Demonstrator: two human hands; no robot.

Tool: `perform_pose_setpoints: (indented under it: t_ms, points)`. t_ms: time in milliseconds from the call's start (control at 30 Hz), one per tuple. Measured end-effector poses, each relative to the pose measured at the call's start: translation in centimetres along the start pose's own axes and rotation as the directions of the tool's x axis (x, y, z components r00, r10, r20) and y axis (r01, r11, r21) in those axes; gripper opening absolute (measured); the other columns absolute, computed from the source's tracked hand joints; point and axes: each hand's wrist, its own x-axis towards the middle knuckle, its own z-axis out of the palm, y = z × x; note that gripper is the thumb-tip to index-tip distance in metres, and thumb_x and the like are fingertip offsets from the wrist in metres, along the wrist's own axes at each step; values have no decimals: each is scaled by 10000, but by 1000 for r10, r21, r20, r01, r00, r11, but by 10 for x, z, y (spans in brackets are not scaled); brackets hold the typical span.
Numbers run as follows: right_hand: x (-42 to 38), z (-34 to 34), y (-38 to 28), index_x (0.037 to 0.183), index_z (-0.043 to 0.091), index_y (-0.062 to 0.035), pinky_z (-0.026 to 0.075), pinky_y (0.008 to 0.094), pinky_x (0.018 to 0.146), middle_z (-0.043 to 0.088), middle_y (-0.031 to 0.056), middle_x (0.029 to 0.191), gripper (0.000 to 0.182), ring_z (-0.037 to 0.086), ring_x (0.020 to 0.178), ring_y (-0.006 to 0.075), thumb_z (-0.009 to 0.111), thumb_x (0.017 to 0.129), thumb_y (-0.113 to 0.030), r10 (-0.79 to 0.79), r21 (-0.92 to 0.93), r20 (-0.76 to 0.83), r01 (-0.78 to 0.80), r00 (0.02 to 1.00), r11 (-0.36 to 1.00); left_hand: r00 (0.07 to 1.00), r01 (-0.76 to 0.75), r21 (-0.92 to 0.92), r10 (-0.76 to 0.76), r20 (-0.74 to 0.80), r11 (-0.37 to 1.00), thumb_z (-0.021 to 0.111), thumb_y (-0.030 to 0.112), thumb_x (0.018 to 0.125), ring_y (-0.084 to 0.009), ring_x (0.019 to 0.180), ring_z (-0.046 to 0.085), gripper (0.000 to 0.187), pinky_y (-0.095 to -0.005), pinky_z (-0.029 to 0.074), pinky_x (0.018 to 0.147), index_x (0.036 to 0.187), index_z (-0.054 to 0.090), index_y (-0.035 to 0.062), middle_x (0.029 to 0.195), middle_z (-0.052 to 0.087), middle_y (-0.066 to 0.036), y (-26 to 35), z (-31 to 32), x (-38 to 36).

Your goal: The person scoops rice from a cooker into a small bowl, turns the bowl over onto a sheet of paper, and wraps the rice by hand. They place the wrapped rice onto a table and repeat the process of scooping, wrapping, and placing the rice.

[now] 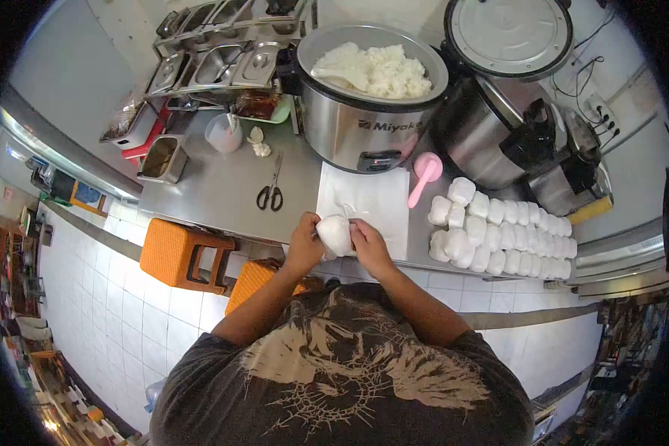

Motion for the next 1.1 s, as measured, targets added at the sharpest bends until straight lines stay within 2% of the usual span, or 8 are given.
perform_pose_setpoints:
  t_ms: [133,167,300,400,533,733,833,1100]
  points:
    - [-19,22,-18,1297,553,30,512,311,853,663,118,1062,440,622,947,172,536,1037,-324,-138,224,149,103,979,969,1000,22,211,-19,-13,977,682,-44,801,-232,967,658,371,-351,535,811,1120,505,22,966,630,-89,29,-13,-10]
    - [-23,19,-21,1339,511,39,499,313,905,617,113,1206,475,593,1061,178,586,1018,-304,-100,69,244,86,964,994,1000,-25,185,23,14,982,677,-46,800,-238,988,656,385,-357,537,823,1140,509,24,999,630,-86,33,-19,-12]
    - [-25,2,-43,1451,424,10,439,381,1064,546,128,1376,522,548,1238,227,612,1007,-189,250,494,509,-517,824,699,992,82,-113,-70,108,990,672,-55,787,-231,1104,611,490,-371,531,894,1232,494,52,1169,600,-90,15,-31,-17]
    - [-38,-3,-38,1454,421,3,420,419,1109,532,138,1395,489,516,1303,248,584,1013,-130,67,678,578,-524,813,515,853,447,-316,-292,433,837,704,-48,759,-280,1229,520,764,-389,505,988,1414,333,83,1357,475,-168,61,-46,-12]
    - [-53,-20,-42,1498,380,-25,445,389,1087,548,129,1353,537,513,1284,238,590,1012,-115,59,675,554,-489,831,553,782,415,-153,-266,564,897,740,13,763,-292,1223,516,845,-400,513,963,1465,275,91,1411,423,-206,47,-22,-3]
    - [-64,-93,-18,1425,398,-12,461,339,1004,555,129,1305,547,545,1181,208,650,985,-218,154,393,-19,-135,988,910,707,575,-132,-409,577,807,724,220,916,-207,1070,576,557,-334,498,858,1360,435,50,1243,584,-128,25,53,-2]
    - [-81,-161,18,1402,368,-5,454,348,987,538,130,1276,543,533,1151,212,650,978,-193,195,194,-577,-99,793,976,699,569,-159,-372,611,807,660,259,978,-145,957,578,343,-305,470,841,1219,549,42,1070,632,-53,53,76,-13]
    - [-102,-274,112,1400,289,35,470,398,968,544,242,1273,601,577,1123,303,641,960,-175,241,216,-713,-121,658,969,710,207,97,-218,669,974,669,330,960,-199,940,617,385,-339,484,873,1175,584,22,1069,655,-114,68,168,3]
